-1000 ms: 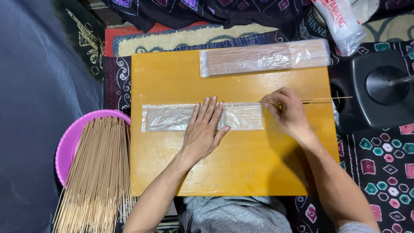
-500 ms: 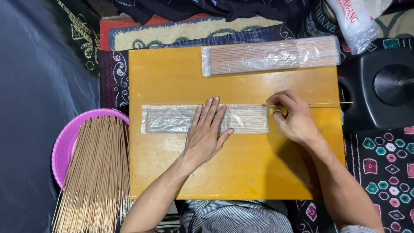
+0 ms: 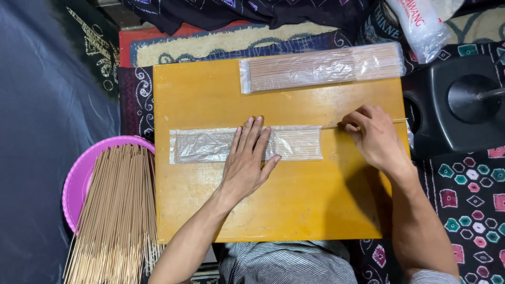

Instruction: The person counts out incense sticks from a bowl, places them into a clear plastic sleeve on a table, and then seals the package using an adhesive strip.

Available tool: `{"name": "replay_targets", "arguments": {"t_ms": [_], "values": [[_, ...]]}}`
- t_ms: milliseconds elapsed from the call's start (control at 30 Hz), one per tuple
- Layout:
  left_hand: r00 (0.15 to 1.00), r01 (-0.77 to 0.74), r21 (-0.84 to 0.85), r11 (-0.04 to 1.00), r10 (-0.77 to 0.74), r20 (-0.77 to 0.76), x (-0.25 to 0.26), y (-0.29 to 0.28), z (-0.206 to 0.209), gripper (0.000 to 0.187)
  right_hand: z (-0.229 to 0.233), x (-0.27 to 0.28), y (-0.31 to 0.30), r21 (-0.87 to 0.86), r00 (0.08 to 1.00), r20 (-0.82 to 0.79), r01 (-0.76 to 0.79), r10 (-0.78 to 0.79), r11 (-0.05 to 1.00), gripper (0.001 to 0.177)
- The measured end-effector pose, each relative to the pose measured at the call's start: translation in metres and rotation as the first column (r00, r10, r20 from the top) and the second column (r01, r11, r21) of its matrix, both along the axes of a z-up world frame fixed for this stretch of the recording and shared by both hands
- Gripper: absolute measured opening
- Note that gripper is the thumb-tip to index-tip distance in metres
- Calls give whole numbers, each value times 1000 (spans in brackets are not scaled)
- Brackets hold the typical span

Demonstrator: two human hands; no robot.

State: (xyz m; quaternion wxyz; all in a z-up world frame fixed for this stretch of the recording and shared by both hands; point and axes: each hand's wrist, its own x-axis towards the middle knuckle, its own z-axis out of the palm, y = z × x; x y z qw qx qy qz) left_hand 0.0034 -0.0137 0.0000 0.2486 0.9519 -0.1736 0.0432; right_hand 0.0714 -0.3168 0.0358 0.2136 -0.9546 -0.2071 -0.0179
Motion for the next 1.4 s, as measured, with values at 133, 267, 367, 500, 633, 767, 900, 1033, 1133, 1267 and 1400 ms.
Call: {"name": "replay_targets", "arguments": {"t_ms": [133, 267, 367, 500, 633, 767, 900, 1033, 1133, 1267, 1400], "values": [[1000, -7, 16, 1000, 6, 19, -1, -1, -8, 71, 0, -5, 19, 166, 993, 91, -85, 71, 982, 17], [994, -25, 33, 999, 21, 111, -3, -3, -2, 66, 0, -6, 18, 190, 994, 69, -99, 87, 977, 16], [992, -28, 34, 999, 24, 123, -3, -3, -2, 67, 6, -3, 8, 116, 998, -50, -27, 33, 993, 16], [984, -86, -31, 996, 90, 157, -5, 1, 5, 62, 0, 1, -19, -26, 1000, -31, 2, -3, 1000, 12], [967, -141, -73, 987, 153, 204, -6, 9, 8, 47, -10, 2, -29, -138, 1000, -3, 19, -20, 990, 12], [967, -145, -52, 988, 152, 202, -7, 9, 3, 46, -7, -1, -19, -147, 999, 16, 33, -31, 989, 9], [954, -143, 1, 990, 137, 266, -5, 10, -12, 44, -10, 1, -7, -210, 983, -105, 125, -149, 970, 9], [940, -149, 48, 988, 127, 317, -4, 11, -19, 45, -18, -5, 0, -275, 938, -163, 254, -306, 927, 6], [940, -150, 67, 986, 121, 319, -4, 12, -19, 45, -16, -11, 6, -252, 926, -137, 311, -352, 916, 6], [941, -150, 85, 985, 115, 320, -3, 12, -23, 45, -18, -11, 8, -242, 934, -113, 305, -339, 921, 7], [949, -132, 109, 985, 94, 300, -2, 13, -22, 46, -14, -14, 16, -242, 937, -116, 296, -330, 924, 10]]}}
